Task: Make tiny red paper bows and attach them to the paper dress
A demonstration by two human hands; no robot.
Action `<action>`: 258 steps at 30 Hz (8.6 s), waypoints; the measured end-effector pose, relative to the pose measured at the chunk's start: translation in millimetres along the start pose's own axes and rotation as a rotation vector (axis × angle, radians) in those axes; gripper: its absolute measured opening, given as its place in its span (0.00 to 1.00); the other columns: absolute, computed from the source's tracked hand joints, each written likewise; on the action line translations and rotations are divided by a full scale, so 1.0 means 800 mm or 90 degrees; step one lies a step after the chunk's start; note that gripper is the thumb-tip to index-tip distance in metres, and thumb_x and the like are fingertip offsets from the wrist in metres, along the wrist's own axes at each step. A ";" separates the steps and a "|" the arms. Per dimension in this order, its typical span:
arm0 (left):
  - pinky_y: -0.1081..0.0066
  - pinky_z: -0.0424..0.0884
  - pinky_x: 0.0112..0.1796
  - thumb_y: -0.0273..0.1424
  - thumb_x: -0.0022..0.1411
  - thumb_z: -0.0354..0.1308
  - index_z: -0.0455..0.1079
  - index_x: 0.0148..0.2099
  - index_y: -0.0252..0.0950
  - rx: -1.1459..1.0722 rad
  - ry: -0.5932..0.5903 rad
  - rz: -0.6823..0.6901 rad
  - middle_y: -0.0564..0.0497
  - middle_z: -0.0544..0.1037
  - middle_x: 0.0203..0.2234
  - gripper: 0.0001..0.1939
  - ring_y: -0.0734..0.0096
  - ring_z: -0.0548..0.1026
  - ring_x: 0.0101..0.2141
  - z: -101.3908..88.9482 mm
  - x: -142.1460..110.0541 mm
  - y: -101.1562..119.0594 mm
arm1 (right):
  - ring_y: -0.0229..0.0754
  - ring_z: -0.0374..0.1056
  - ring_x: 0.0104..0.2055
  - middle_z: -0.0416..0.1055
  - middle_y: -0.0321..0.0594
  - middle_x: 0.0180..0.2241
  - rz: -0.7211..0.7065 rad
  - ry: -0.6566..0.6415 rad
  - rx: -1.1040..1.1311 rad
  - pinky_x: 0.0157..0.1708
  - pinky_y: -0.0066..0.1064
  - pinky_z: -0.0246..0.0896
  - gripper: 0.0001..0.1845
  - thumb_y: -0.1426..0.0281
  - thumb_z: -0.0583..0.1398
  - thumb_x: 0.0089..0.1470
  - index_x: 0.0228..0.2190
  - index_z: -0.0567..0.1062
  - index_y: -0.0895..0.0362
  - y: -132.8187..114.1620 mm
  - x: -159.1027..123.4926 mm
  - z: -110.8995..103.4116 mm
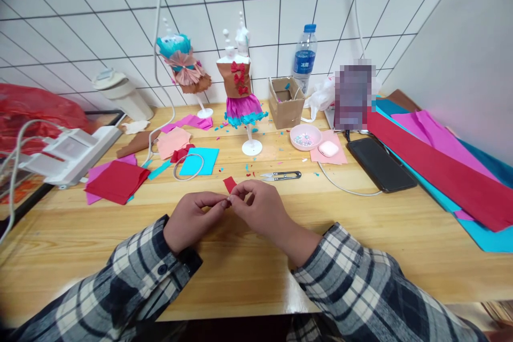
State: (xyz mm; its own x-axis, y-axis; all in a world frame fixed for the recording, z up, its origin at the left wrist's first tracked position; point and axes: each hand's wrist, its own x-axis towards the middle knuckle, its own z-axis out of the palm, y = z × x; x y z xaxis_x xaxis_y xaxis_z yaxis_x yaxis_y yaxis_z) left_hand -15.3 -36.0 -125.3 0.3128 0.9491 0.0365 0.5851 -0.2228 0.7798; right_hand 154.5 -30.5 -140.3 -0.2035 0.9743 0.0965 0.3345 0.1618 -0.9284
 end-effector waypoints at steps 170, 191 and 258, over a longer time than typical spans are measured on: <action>0.65 0.65 0.39 0.30 0.61 0.59 0.77 0.41 0.43 0.330 0.153 0.379 0.51 0.77 0.31 0.07 0.68 0.71 0.34 -0.027 0.012 -0.029 | 0.36 0.62 0.28 0.67 0.33 0.24 -0.006 -0.070 -0.107 0.28 0.28 0.52 0.08 0.72 0.55 0.57 0.26 0.67 0.56 0.004 0.002 -0.020; 0.64 0.63 0.39 0.31 0.63 0.57 0.75 0.36 0.37 0.244 0.121 0.252 0.50 0.76 0.31 0.06 0.67 0.71 0.35 -0.014 0.012 -0.024 | 0.41 0.68 0.42 0.73 0.44 0.46 -0.213 0.047 -0.142 0.43 0.35 0.62 0.20 0.71 0.58 0.56 0.51 0.69 0.56 0.005 -0.001 -0.025; 0.50 0.57 0.47 0.25 0.58 0.49 0.66 0.41 0.36 0.408 -0.043 0.299 0.43 0.69 0.57 0.09 0.50 0.62 0.55 0.062 0.041 0.018 | 0.47 0.70 0.35 0.77 0.39 0.30 -0.075 0.046 -0.651 0.34 0.34 0.53 0.13 0.69 0.57 0.56 0.45 0.70 0.51 0.036 0.025 -0.079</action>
State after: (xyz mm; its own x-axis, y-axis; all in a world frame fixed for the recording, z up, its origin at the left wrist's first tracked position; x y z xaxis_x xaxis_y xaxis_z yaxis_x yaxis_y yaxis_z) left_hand 41.0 -18.9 -143.9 0.6663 0.7131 0.2181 0.6908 -0.7004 0.1795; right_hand 218.2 3.5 -142.7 -0.2414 0.9452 0.2196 0.9455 0.2801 -0.1662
